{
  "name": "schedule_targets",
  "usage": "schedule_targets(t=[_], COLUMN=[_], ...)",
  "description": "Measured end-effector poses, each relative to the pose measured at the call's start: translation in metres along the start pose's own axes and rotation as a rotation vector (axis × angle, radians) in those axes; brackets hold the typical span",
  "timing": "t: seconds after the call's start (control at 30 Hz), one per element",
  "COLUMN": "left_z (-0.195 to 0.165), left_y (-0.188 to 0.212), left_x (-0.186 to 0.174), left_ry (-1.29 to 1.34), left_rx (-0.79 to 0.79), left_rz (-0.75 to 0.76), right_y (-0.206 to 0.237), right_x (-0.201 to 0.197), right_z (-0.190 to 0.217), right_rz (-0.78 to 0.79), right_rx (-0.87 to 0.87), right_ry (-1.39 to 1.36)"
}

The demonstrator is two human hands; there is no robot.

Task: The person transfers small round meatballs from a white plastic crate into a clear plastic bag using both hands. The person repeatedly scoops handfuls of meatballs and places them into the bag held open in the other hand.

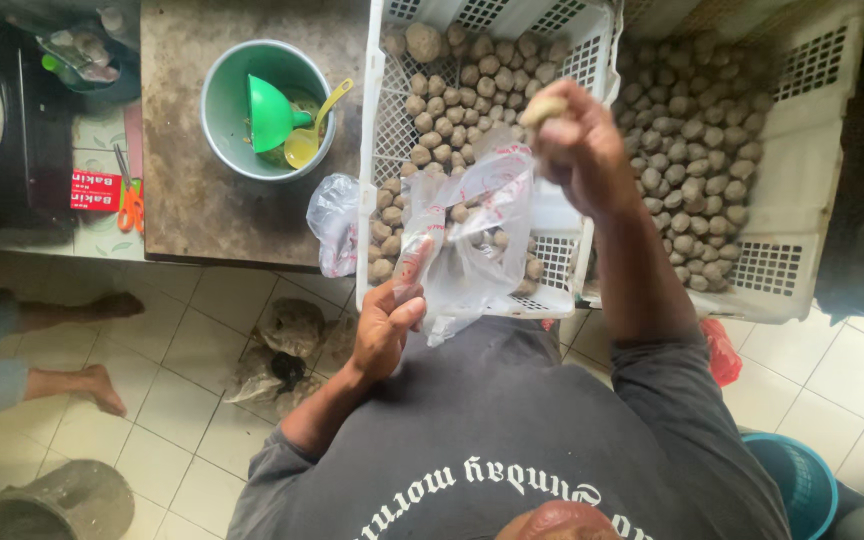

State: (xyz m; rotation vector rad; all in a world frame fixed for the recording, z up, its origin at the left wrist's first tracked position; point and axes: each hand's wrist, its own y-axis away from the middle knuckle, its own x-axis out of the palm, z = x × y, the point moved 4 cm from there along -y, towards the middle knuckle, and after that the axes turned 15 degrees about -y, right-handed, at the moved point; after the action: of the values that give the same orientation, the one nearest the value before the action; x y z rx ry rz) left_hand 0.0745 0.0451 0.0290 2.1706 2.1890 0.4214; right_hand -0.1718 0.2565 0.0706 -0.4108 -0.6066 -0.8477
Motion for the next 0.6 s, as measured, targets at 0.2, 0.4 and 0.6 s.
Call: schedule_targets(t=[0.2,0.4,0.6], left_z=[-0.016,-0.014,-0.002], left_y=[-0.002,0.008,0.006], left_x=[-0.001,-0.008,-0.009], left_ry=[0.125,0.138,0.092], left_rx=[0.042,0.051,0.065], left_rz=[0.001,-0.008,0.0], right_y=[0.052,0.038,0.063], right_x=[0.108,0.084,0.071], right_z=[-0.038,-0.065,-0.03], right_rz=[0.348,0.016,-0.055], right_rx=[0.318,0.516,0.564], right_ry=[0.66,1.456,1.262])
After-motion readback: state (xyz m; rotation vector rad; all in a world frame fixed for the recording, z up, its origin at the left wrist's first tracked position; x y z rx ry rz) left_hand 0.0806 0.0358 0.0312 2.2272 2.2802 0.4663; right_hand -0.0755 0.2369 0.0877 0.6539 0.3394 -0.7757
